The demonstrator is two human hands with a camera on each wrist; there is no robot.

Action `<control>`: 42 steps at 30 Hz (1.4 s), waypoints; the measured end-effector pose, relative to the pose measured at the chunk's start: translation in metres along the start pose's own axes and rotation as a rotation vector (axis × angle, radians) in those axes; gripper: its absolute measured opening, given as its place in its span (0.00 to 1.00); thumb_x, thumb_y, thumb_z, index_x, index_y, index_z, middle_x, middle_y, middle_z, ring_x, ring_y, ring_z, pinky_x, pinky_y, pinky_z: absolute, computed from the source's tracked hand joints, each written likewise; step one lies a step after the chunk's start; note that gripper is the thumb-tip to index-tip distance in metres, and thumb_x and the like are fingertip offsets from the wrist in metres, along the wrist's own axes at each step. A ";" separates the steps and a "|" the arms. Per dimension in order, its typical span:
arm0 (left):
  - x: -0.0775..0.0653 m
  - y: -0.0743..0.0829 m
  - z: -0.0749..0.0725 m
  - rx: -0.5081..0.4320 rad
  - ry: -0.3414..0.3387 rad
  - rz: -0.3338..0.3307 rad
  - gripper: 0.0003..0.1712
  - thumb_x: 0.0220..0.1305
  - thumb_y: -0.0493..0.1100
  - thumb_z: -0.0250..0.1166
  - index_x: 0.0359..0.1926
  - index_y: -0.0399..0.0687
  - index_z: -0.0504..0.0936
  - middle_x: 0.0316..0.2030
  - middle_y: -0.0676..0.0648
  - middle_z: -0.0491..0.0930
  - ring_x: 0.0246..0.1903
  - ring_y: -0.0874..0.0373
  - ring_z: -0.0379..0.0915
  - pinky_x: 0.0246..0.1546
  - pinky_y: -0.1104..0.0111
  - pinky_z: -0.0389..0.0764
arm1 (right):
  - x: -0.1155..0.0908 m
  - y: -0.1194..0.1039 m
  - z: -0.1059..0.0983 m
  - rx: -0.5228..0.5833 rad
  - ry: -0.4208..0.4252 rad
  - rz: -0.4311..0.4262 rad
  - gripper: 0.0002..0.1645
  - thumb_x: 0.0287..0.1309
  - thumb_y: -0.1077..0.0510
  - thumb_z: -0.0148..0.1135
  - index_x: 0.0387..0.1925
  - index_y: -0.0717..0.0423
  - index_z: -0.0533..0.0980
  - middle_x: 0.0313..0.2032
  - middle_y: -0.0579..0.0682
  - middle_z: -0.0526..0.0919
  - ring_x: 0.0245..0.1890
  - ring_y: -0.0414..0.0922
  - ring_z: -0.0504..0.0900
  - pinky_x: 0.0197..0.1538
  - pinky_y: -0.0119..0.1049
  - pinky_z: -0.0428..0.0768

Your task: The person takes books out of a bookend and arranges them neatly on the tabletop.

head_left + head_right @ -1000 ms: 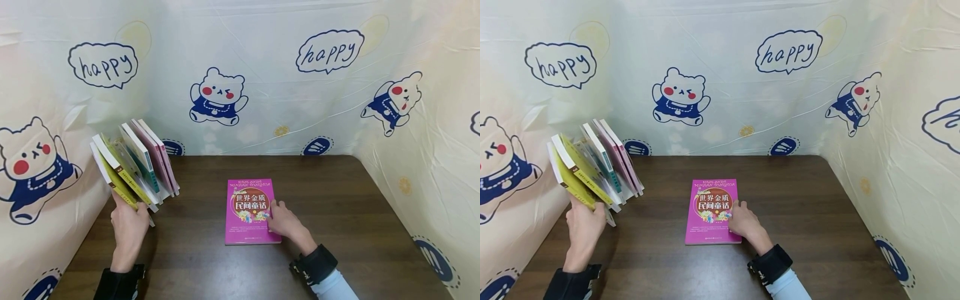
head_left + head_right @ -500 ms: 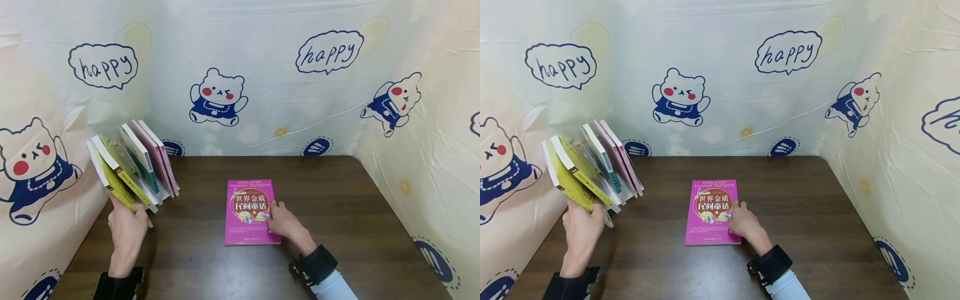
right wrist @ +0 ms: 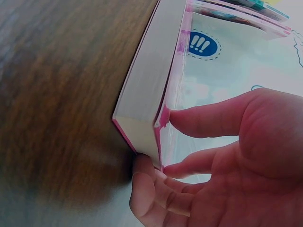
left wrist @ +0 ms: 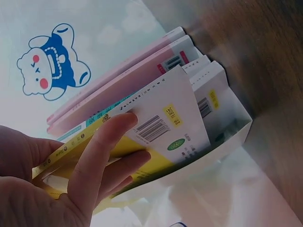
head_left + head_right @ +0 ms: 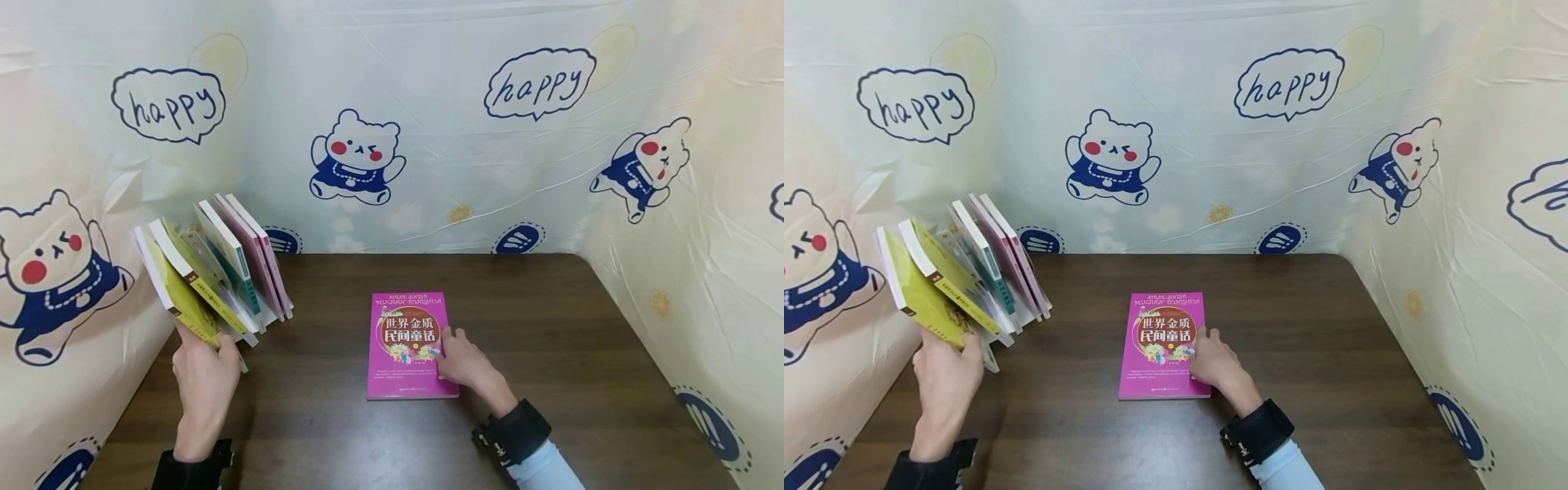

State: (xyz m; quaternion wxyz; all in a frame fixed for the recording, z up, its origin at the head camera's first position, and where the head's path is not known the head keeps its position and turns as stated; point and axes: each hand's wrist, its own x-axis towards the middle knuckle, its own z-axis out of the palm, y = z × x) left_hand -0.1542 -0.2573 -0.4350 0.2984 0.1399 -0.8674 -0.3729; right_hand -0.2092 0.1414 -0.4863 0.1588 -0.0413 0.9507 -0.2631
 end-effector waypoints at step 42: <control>-0.015 0.035 -0.025 0.030 0.061 -0.016 0.33 0.71 0.34 0.54 0.75 0.35 0.60 0.51 0.22 0.78 0.41 0.26 0.78 0.33 0.37 0.76 | 0.002 0.001 0.001 -0.003 -0.006 0.004 0.48 0.71 0.54 0.66 0.79 0.70 0.55 0.65 0.70 0.67 0.45 0.55 0.79 0.43 0.48 0.83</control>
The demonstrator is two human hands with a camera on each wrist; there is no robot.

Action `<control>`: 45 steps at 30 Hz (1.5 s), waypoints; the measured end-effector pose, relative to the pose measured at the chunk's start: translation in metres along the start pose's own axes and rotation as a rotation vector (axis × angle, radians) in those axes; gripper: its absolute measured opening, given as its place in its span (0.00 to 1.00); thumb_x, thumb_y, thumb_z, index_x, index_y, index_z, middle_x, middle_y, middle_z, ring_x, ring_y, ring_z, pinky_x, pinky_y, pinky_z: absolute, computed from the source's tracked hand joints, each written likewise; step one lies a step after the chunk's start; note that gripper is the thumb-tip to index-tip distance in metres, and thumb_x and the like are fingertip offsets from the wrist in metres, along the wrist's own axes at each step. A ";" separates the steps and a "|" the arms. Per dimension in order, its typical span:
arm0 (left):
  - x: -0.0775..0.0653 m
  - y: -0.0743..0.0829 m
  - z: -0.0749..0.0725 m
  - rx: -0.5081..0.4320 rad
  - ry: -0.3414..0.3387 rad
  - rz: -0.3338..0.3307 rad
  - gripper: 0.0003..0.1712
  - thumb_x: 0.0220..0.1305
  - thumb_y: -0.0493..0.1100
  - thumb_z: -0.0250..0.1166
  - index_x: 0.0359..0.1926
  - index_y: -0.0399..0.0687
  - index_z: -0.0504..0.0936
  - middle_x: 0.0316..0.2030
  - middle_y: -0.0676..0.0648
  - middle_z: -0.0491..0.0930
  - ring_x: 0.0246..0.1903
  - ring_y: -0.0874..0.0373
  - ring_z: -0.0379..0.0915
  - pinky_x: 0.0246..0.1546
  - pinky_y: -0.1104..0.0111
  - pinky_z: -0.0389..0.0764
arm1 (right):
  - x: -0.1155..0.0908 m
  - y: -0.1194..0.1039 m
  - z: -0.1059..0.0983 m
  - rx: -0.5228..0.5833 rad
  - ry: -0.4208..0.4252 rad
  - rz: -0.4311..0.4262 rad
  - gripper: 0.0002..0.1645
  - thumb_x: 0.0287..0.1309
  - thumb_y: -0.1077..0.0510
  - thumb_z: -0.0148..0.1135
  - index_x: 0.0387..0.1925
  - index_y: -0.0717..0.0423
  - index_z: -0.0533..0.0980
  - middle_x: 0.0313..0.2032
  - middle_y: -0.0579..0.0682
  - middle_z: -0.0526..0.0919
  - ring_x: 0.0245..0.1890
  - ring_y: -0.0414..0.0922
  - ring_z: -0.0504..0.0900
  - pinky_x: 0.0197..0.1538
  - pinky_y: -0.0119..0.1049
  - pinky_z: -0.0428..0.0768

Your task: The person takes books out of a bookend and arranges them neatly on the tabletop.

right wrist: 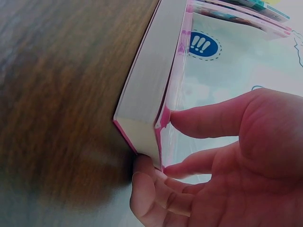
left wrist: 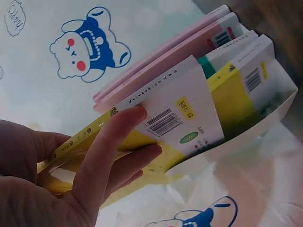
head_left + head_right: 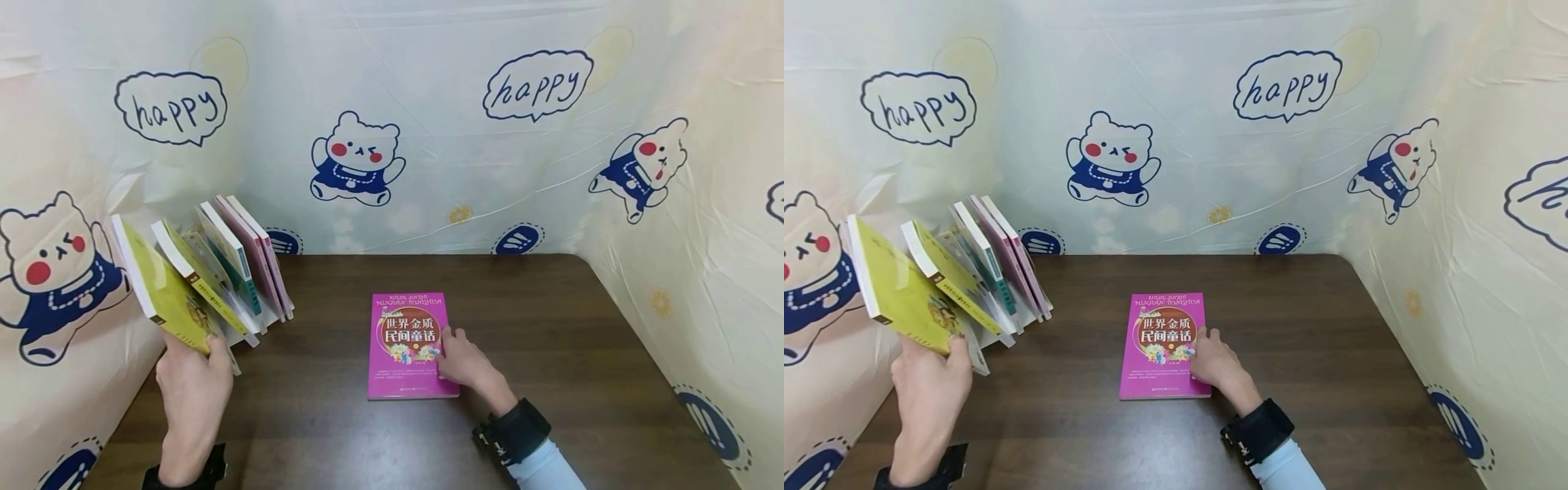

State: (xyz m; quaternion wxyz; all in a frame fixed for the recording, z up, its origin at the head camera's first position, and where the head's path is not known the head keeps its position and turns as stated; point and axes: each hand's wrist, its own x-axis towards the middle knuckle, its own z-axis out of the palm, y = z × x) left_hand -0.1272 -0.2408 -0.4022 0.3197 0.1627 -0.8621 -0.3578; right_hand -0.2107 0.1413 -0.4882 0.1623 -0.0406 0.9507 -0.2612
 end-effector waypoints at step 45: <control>-0.030 0.044 -0.032 0.054 -0.102 -0.027 0.33 0.73 0.36 0.58 0.75 0.38 0.59 0.57 0.24 0.75 0.42 0.31 0.80 0.24 0.53 0.78 | -0.001 -0.001 -0.001 -0.008 -0.002 0.004 0.48 0.71 0.53 0.66 0.80 0.69 0.55 0.67 0.71 0.67 0.48 0.57 0.79 0.46 0.50 0.84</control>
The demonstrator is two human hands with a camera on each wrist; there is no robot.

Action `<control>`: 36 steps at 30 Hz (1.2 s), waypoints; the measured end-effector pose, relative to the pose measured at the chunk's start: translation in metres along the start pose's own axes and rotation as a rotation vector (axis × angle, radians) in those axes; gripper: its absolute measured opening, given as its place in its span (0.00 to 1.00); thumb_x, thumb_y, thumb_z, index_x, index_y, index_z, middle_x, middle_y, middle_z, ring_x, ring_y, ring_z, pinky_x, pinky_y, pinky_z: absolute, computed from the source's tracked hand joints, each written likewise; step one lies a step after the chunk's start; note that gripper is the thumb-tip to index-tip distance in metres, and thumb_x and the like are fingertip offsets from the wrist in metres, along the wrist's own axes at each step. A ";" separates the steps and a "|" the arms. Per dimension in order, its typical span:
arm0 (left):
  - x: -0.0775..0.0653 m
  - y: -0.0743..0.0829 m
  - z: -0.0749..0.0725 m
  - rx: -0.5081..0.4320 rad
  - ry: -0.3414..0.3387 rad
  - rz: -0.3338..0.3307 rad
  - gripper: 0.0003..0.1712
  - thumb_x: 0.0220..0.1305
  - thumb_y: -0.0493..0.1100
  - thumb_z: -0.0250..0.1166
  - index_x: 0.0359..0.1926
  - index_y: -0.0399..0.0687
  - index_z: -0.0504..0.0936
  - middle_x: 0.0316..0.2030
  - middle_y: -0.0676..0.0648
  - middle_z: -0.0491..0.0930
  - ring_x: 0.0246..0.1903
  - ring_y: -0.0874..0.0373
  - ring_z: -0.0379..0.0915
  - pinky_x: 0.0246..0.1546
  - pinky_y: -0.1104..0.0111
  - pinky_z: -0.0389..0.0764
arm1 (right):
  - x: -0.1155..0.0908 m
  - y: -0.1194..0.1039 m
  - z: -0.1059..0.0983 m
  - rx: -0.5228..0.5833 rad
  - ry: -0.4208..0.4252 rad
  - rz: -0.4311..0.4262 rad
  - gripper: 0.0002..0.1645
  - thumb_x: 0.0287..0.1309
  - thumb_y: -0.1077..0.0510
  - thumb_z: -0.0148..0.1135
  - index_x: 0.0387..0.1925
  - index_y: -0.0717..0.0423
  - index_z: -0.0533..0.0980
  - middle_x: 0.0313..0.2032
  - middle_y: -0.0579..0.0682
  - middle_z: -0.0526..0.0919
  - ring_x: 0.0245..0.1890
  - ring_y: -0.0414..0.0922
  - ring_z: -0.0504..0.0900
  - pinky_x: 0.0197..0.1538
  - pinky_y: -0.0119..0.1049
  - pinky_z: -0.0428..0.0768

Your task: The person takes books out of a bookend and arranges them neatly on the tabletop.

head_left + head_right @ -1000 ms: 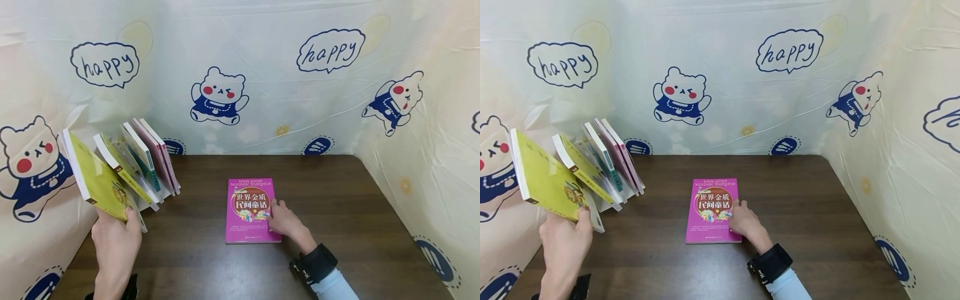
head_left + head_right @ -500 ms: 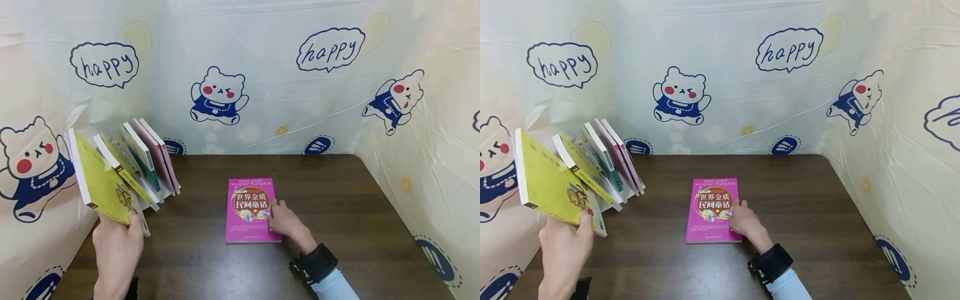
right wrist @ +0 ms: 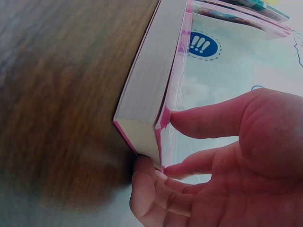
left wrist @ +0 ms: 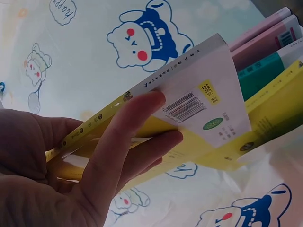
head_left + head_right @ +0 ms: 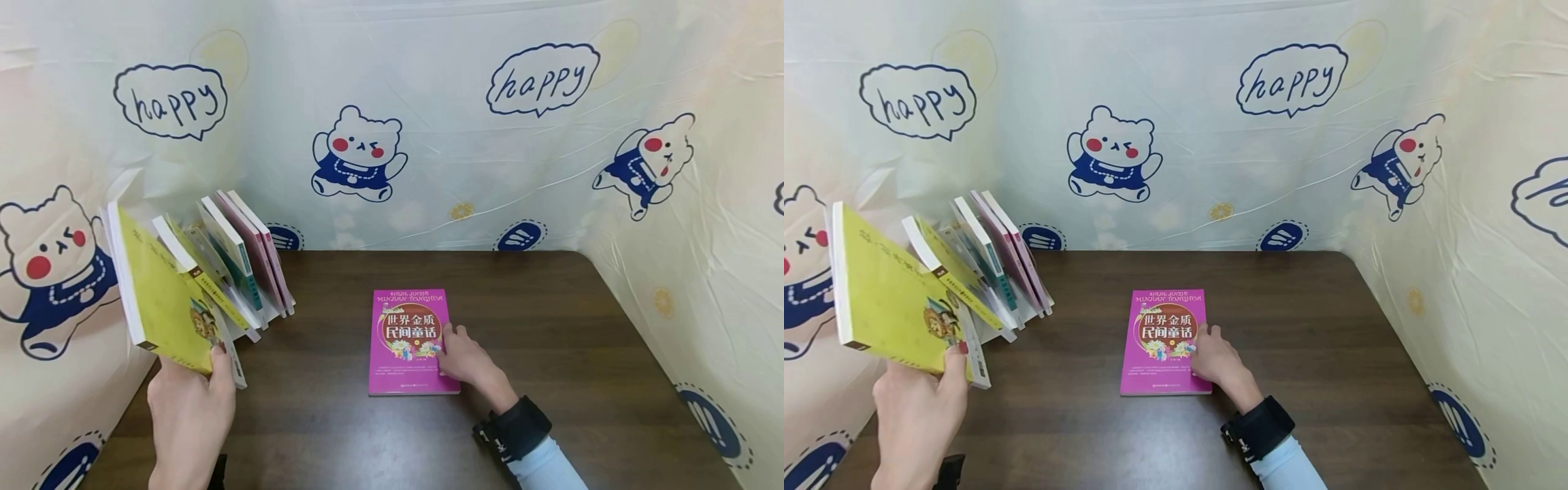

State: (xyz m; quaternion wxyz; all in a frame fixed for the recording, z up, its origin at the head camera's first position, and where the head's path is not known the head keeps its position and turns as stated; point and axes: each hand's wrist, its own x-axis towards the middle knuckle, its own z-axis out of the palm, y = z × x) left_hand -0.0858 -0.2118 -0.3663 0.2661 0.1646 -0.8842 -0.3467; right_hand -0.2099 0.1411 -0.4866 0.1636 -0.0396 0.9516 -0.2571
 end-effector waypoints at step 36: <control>-0.017 0.013 0.003 -0.015 -0.040 0.055 0.18 0.71 0.35 0.61 0.57 0.29 0.73 0.45 0.25 0.82 0.37 0.36 0.80 0.32 0.45 0.80 | -0.002 -0.001 0.000 0.009 0.010 -0.020 0.47 0.71 0.54 0.66 0.79 0.70 0.55 0.66 0.71 0.67 0.48 0.57 0.79 0.47 0.51 0.83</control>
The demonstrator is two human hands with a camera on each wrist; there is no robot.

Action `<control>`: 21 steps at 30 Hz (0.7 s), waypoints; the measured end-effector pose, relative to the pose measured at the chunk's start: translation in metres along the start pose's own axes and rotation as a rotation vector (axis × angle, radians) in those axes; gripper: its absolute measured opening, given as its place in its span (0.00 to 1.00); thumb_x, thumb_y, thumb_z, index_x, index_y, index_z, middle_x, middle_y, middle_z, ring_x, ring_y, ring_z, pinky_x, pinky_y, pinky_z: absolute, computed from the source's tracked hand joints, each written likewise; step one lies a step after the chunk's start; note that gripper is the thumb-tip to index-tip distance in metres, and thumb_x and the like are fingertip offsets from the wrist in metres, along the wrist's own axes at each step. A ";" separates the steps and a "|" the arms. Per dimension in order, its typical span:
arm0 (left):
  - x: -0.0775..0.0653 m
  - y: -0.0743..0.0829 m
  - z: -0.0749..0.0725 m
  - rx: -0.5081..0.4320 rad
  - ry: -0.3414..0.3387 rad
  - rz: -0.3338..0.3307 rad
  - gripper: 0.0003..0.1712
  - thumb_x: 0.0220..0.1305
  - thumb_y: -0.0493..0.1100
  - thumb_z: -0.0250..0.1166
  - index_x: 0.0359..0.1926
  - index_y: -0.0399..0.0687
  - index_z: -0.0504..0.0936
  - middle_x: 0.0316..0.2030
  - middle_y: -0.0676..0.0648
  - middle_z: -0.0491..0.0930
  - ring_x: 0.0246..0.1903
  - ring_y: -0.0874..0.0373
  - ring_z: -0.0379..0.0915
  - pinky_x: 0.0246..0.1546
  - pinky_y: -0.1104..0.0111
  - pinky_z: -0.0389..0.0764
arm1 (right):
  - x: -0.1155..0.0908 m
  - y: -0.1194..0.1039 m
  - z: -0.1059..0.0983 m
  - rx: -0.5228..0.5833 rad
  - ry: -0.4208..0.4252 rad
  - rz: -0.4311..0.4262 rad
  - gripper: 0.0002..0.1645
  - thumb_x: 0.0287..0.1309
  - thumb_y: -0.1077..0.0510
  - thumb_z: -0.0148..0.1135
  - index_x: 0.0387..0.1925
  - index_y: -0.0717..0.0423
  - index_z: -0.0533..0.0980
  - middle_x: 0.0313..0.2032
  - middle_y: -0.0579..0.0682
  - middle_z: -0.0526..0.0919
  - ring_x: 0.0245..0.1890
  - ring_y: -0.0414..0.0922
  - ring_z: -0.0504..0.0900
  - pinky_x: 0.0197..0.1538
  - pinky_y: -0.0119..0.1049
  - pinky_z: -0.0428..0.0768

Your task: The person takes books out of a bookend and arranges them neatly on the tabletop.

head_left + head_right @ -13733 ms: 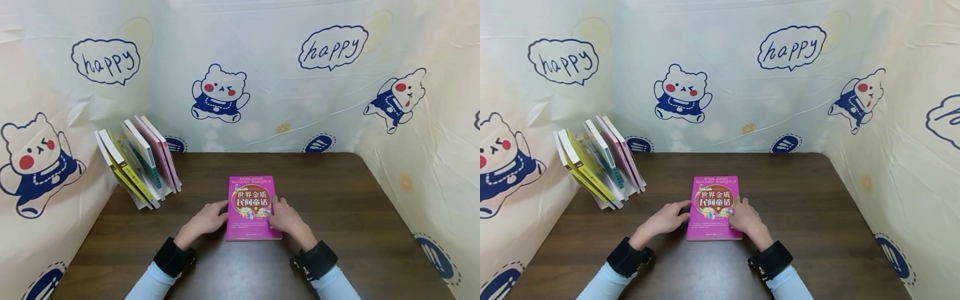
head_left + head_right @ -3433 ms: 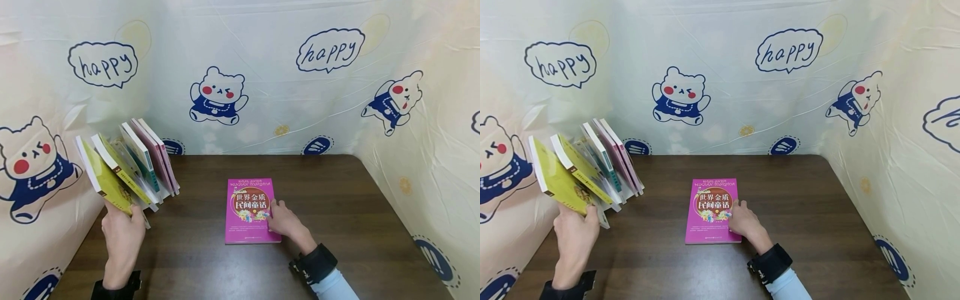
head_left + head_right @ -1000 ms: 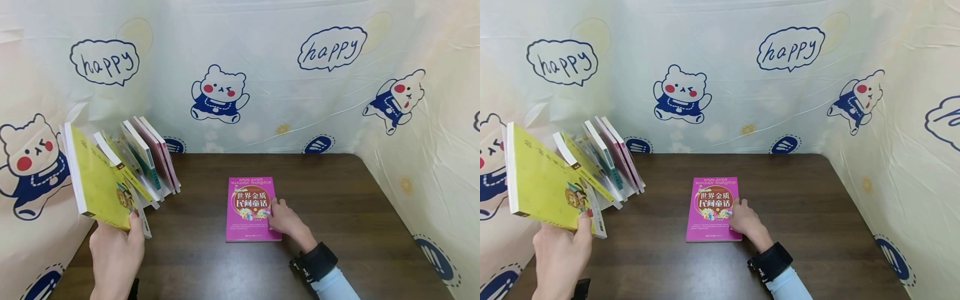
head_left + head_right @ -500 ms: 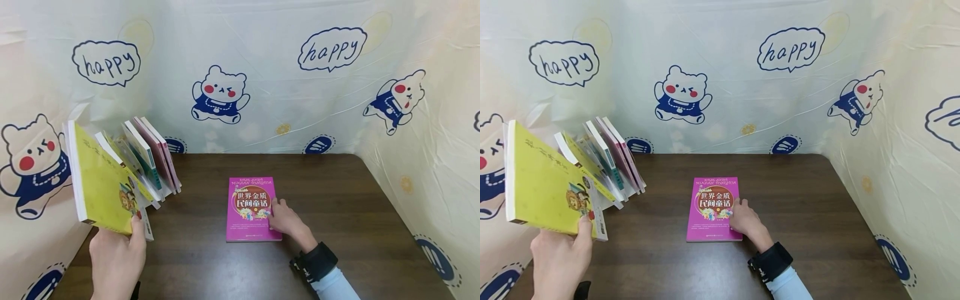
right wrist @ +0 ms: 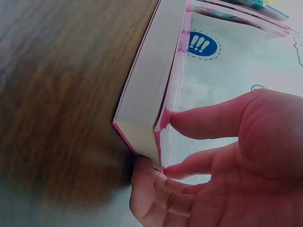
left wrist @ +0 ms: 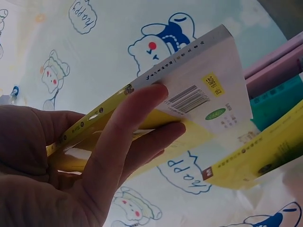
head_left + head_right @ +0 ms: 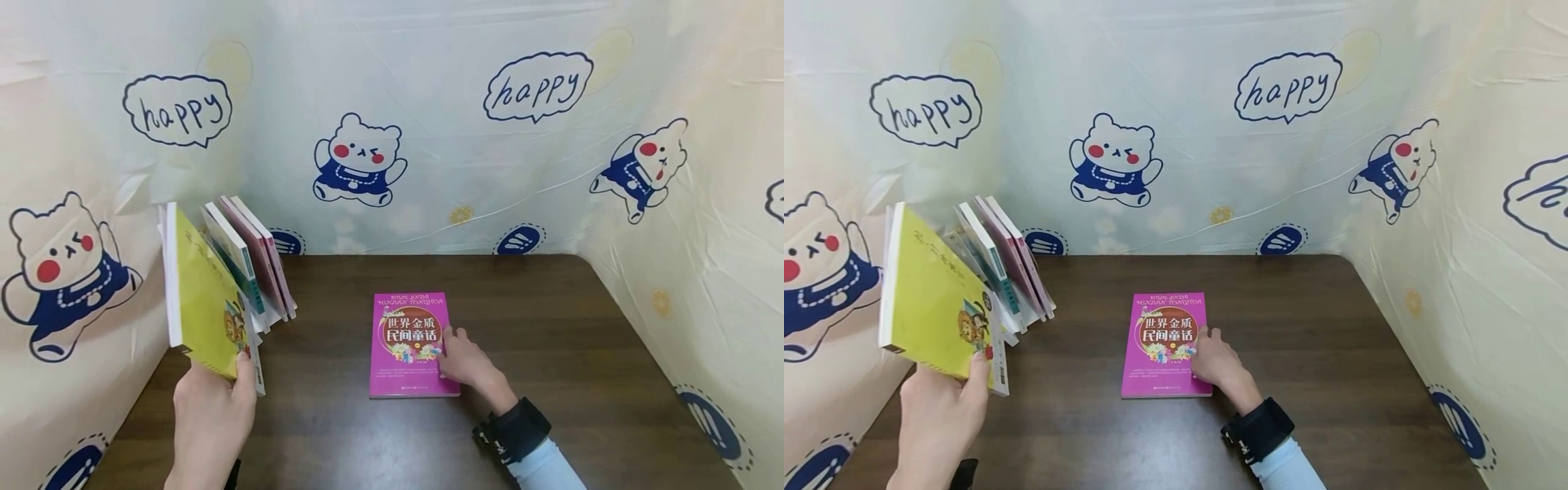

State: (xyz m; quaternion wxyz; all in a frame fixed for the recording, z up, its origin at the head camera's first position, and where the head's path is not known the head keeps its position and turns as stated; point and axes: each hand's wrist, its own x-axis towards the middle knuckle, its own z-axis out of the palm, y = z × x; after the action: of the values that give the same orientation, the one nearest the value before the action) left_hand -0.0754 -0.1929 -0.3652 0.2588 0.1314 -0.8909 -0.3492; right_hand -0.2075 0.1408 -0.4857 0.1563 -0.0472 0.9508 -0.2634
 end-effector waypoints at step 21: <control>0.009 -0.014 0.029 -0.046 -0.070 0.117 0.16 0.69 0.33 0.61 0.54 0.31 0.71 0.39 0.28 0.85 0.31 0.39 0.83 0.23 0.55 0.76 | 0.000 0.002 0.000 0.010 -0.009 0.007 0.47 0.71 0.54 0.65 0.80 0.69 0.55 0.68 0.71 0.66 0.47 0.56 0.80 0.44 0.48 0.83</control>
State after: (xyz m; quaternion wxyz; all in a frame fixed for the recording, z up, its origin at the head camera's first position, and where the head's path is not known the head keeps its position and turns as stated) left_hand -0.0983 -0.1906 -0.3896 0.2506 0.0608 -0.8974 -0.3581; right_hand -0.2072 0.1421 -0.4865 0.1615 -0.0445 0.9490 -0.2673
